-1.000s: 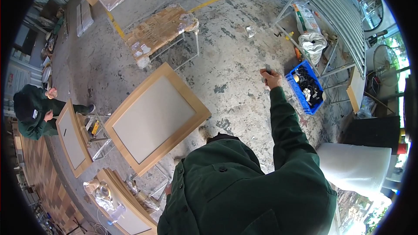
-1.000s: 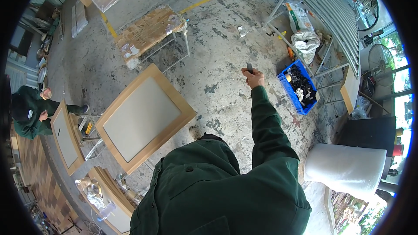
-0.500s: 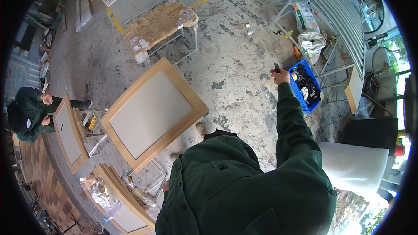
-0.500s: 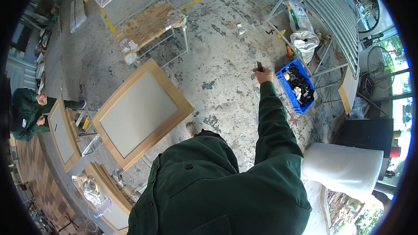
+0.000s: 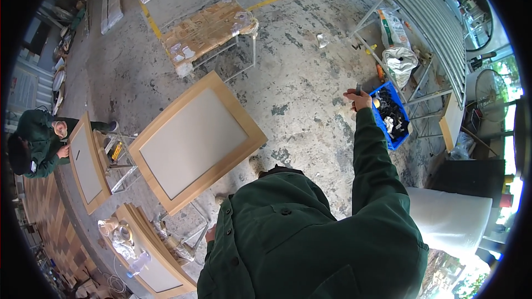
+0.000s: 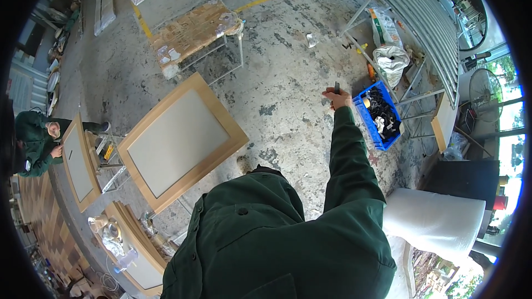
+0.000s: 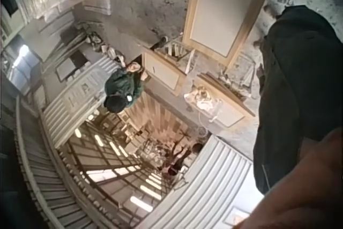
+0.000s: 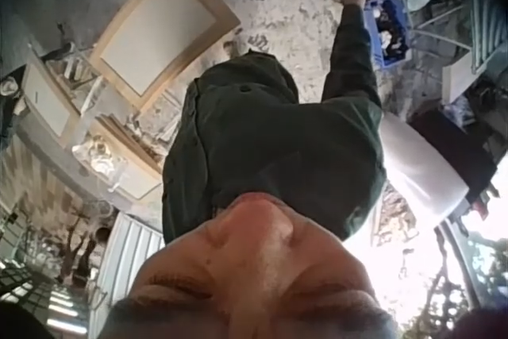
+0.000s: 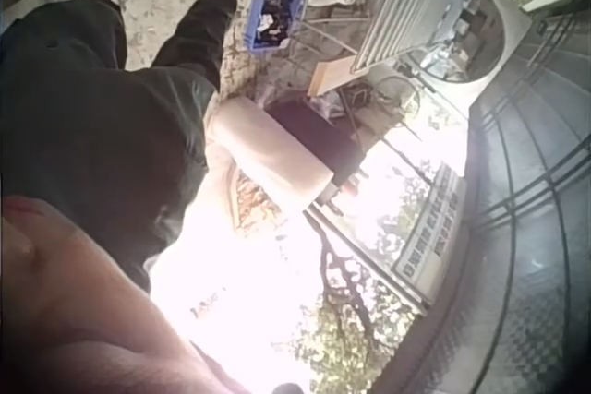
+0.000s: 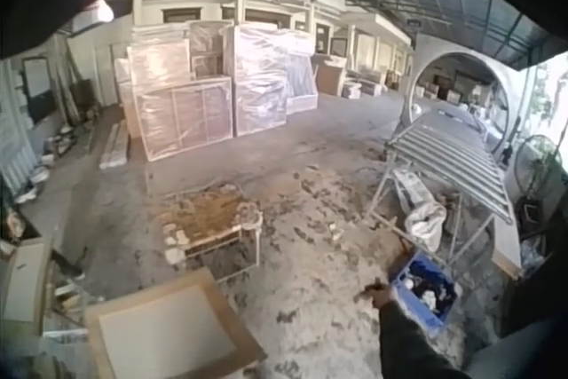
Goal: Repairing small imperfections on wooden furniture frames using wood filler and a scraper tool.
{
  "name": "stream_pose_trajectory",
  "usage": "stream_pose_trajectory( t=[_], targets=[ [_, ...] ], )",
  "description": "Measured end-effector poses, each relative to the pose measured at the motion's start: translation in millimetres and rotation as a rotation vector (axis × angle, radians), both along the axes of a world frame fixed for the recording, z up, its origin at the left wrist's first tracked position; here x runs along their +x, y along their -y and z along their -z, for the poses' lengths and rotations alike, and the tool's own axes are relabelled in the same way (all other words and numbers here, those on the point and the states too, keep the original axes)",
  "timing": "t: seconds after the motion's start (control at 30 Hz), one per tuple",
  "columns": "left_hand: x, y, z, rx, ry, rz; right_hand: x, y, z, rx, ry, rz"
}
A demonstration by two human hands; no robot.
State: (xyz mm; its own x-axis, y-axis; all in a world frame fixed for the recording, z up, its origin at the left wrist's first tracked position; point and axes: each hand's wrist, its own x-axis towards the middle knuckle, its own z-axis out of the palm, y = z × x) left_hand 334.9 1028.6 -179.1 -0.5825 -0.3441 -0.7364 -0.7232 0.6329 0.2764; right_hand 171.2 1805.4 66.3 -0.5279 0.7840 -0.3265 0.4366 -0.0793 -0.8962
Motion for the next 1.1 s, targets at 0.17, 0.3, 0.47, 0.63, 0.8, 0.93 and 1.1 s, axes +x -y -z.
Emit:
stream_pose_trajectory(
  t=[0.17,0.3,0.47,0.63,0.8,0.93,1.1],
  targets=[
    [-43,-45,-55,0.078,0.049,0.169,14,-14,-10,0.153,0.219,0.03],
    [-109,-107,-57,0.273,-0.044,0.126,1,-23,23,0.308,0.372,-0.085],
    [-173,-162,-85,0.5,-0.113,0.1,17,-33,49,0.209,0.411,-0.071],
    [-180,-140,-92,0.654,-0.166,-0.053,20,-29,39,0.174,0.446,0.013],
    [-170,-141,-97,0.826,-0.154,-0.213,52,-57,54,0.287,0.407,0.195],
    [-136,-72,-100,0.858,-0.279,-0.506,-4,-13,34,0.029,0.369,0.07],
    [-129,-23,-124,1.473,0.0,-0.588,8,-78,164,0.045,0.167,0.01]
  ],
)
